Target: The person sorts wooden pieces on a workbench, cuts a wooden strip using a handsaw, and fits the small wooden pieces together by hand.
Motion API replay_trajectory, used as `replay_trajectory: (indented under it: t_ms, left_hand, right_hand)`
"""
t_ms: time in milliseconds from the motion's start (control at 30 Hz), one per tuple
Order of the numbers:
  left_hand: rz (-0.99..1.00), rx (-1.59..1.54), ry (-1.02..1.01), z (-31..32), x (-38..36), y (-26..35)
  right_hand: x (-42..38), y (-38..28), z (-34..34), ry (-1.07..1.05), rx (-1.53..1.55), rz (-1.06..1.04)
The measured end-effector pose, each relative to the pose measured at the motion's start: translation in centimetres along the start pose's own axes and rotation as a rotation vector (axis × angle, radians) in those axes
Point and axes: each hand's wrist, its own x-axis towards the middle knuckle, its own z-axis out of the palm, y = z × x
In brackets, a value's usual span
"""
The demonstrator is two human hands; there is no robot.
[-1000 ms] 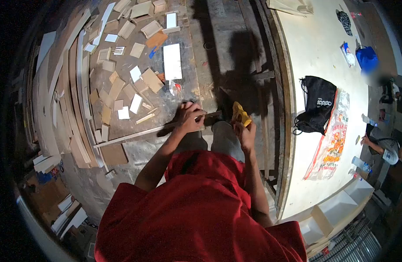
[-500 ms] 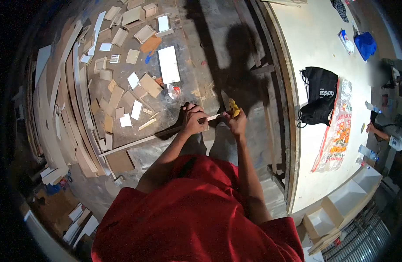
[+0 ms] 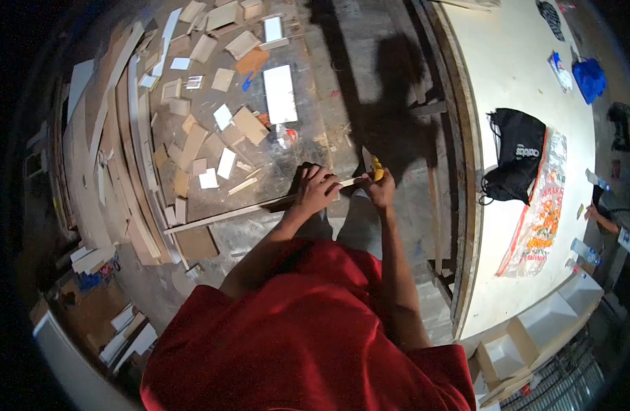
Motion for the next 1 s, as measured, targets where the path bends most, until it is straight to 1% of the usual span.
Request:
replay_trajectory:
  t_ms: [33, 100, 167, 233, 267, 300, 333, 367, 433, 567, 633, 667, 700, 767, 833, 900, 933, 1000]
  left_hand:
    - [-0.034, -0.020, -0.007, -0.1, 0.0, 0.2]
    - [-0.094, -0.079, -0.012, -0.2, -0.1, 0.1]
    - [-0.100, -0.097, -0.006, -0.2, -0.3, -0.1]
    - [-0.113, -0.106, 0.003, -0.7, -0.7, -0.6]
    - [-0.074, -0.084, 0.002, -1.1, -0.9, -1.0]
    - [-0.033, -0.064, 0.002, -1.4, -0.9, -1.2]
    - [-0.060, -0.064, -0.022, -1.5, -0.8, -1.3]
    - [-0.066, -0.066, -0.019, -1.5, -0.7, -1.3]
    - [-0.106, -0.115, -0.045, -1.8, -0.6, -1.1]
    - [-0.118, -0.074, -0.032, -2.8, -0.7, -0.9]
    - [-0.210, -0.195, -0.056, -2.1, -0.7, -1.5]
    - [-0.199, -0.182, -0.057, -2.0, -0.7, -1.5]
    - [-0.190, -0.192, -0.059, -1.7, -0.6, -1.4]
    - [-0.186, -0.155, -0.032, -1.2, -0.7, -1.4]
    - [-0.218, -0.203, -0.041, -1.2, -0.6, -1.1]
    - [-0.231, -0.057, 0.000, -1.5, -0.8, -0.9]
    - [-0.246, -0.068, -0.002, -1.6, -0.8, -0.8]
    - [-0.247, -0.062, -0.004, -1.7, -0.7, -0.8]
  right_hand:
    - [0.5, 0.9, 0.0, -0.016, 0.001, 0.000]
    - [1.2, 2.1, 0.0, 0.010, -0.091, -0.165]
    - [1.4, 2.9, -0.2, -0.002, -0.110, -0.126]
    - [1.1, 2.6, 0.7, -0.032, -0.033, -0.138]
    - [0.9, 2.4, 0.9, -0.047, -0.033, -0.135]
    - [0.7, 1.9, 0.7, -0.047, -0.033, -0.082]
    - [0.5, 1.5, 0.7, -0.041, -0.035, -0.029]
    - [0.3, 1.4, 0.9, -0.044, -0.040, -0.026]
    - [0.0, 1.3, 1.1, -0.011, -0.107, -0.115]
    - [-0.8, 0.9, 1.7, 0.018, -0.084, -0.084]
    - [-0.1, 1.5, 1.7, -0.001, -0.082, -0.204]
    - [0.2, 2.0, 1.3, 0.012, -0.159, -0.172]
    - [-0.1, 1.4, 1.1, 0.025, -0.164, -0.173]
    - [-1.0, -0.8, 1.5, -0.022, -0.140, -0.059]
    - [-1.0, -0.6, 1.5, 0.023, -0.155, -0.051]
    - [-0.5, 0.0, 1.6, 0.132, -0.187, -0.159]
    - [-0.7, -0.1, 1.3, 0.134, -0.187, -0.159]
    - [-1.2, -1.0, 0.8, 0.194, -0.095, -0.119]
